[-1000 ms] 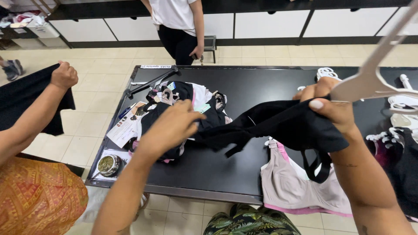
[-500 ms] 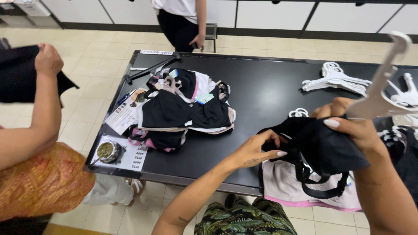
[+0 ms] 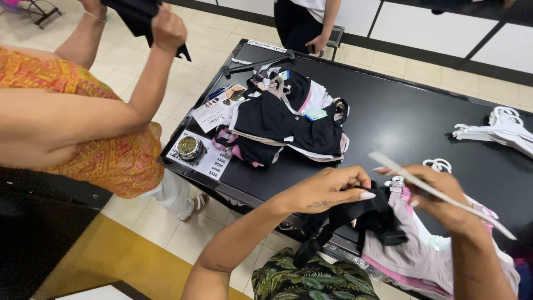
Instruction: Hanging bras on plastic hangers and organizing them on a display table in a clothing store.
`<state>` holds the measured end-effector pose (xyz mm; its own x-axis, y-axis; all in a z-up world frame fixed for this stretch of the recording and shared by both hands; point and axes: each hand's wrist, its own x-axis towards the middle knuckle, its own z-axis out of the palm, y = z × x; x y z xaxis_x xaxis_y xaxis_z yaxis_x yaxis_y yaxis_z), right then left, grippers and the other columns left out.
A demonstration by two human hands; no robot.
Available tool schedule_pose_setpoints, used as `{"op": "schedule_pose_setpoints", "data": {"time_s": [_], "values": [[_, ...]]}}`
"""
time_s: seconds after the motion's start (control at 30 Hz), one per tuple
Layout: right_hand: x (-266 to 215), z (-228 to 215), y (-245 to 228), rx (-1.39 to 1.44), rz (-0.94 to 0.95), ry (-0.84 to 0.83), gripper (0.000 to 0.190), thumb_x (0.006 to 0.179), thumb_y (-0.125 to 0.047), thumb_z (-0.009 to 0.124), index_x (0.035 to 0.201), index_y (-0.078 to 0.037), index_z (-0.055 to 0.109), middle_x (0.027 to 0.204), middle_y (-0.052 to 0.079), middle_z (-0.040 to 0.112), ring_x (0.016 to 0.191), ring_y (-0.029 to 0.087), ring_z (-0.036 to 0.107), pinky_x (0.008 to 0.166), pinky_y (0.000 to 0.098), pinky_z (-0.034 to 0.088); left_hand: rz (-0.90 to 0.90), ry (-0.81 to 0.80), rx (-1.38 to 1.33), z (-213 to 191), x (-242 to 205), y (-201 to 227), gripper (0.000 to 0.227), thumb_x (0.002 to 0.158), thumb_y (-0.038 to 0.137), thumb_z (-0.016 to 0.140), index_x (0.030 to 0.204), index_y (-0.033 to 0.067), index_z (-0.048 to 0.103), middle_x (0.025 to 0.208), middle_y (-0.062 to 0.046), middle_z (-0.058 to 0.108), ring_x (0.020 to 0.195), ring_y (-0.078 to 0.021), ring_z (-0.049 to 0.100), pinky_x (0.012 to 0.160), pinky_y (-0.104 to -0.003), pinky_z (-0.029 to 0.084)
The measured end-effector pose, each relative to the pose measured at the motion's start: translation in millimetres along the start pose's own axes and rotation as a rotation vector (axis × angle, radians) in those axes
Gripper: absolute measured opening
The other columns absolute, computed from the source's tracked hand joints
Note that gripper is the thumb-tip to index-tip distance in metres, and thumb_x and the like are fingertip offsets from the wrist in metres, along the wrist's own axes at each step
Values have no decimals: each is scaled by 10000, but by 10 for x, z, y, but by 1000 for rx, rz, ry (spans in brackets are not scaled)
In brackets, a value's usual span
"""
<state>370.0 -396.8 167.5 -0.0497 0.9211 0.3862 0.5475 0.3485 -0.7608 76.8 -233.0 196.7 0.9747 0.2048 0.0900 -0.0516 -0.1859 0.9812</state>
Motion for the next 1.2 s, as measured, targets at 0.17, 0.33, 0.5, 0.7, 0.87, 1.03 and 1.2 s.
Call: {"op": "schedule_pose_setpoints", "data": {"time_s": [0.17,0.33,0.5,0.7,0.87,1.03,1.2], "values": [[110,858,127,620,241,-111,373,879,-190,897,1134,75,835,675,155,831,599,156,681,579,278,522,113,121,-190,2,-45,-169,102,1161,162,676,1222,81,664,796,-20,629,624,-137,735,551,-259,607],[232,920,43,718,280,74,206,955,-99,809,878,92,794,465,170,605,463,232,554,565,340,479,-9,285,56,-142,-264,-7,312,992,234,855,1221,72,719,809,-57,706,719,-147,669,630,-319,557],[413,837,-462,645,291,100,188,986,-144,796,945,35,831,548,143,657,601,176,581,685,319,490,-13,513,232,-89,-340,58,412,873,245,978,1119,98,682,747,-24,717,623,-142,675,567,-273,528],[405,651,-494,468,343,-61,312,1005,-200,768,742,-36,811,434,125,641,485,192,543,665,315,465,158,600,414,-31,-290,163,285,831,232,1027,963,103,810,696,-11,700,645,-170,735,602,-265,593],[421,484,-788,424,354,-204,309,986,-259,769,730,-93,819,418,74,657,517,146,454,634,294,404,195,479,371,73,-198,295,210,861,254,995,945,135,844,745,-37,727,686,-175,691,671,-298,545],[411,296,-866,394,359,-283,271,983,-274,762,788,-111,856,434,56,689,490,126,455,563,274,403,134,418,303,156,-108,308,186,849,211,995,942,140,850,734,-29,732,701,-155,672,678,-288,525],[307,250,-773,378,267,-319,248,1025,-242,733,856,-112,860,445,34,698,444,116,471,494,244,408,72,389,267,259,-58,302,159,860,174,976,930,111,848,723,-73,738,730,-186,716,713,-308,554]]}}
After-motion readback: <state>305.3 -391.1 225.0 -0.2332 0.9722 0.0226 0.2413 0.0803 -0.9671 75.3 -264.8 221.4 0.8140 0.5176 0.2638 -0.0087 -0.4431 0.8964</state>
